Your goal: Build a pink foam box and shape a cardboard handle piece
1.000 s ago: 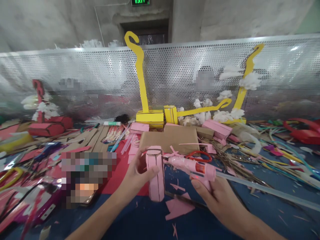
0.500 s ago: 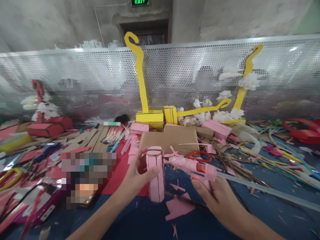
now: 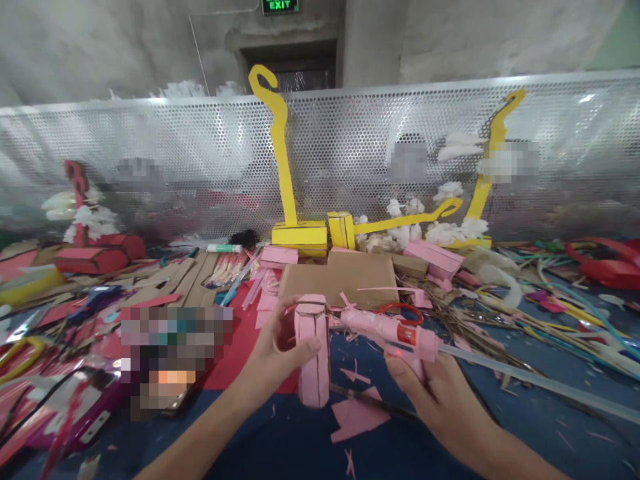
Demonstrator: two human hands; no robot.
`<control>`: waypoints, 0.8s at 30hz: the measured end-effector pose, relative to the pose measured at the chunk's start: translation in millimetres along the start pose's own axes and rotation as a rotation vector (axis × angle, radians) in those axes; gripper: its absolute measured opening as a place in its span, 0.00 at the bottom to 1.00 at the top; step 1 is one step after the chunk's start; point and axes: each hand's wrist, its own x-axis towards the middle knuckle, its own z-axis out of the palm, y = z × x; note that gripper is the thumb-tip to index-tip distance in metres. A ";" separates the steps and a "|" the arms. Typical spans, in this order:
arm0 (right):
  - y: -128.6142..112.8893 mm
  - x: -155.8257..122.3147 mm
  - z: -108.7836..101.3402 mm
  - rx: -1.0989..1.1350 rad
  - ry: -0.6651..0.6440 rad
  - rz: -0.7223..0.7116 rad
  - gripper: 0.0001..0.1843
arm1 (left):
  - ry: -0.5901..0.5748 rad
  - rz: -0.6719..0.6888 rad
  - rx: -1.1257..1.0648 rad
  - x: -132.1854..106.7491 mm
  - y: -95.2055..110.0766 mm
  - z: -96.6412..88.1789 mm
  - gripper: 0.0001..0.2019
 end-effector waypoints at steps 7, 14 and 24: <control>1.2 0.3 1.6 0.017 0.012 -0.013 0.29 | -0.007 -0.019 -0.027 -0.4 3.0 1.2 0.28; 2.5 1.0 1.1 0.046 -0.014 -0.013 0.29 | 0.006 -0.022 -0.031 -0.7 4.6 2.3 0.28; 3.9 -0.6 1.6 0.000 0.071 -0.040 0.29 | 0.004 -0.031 -0.046 0.2 4.3 2.8 0.28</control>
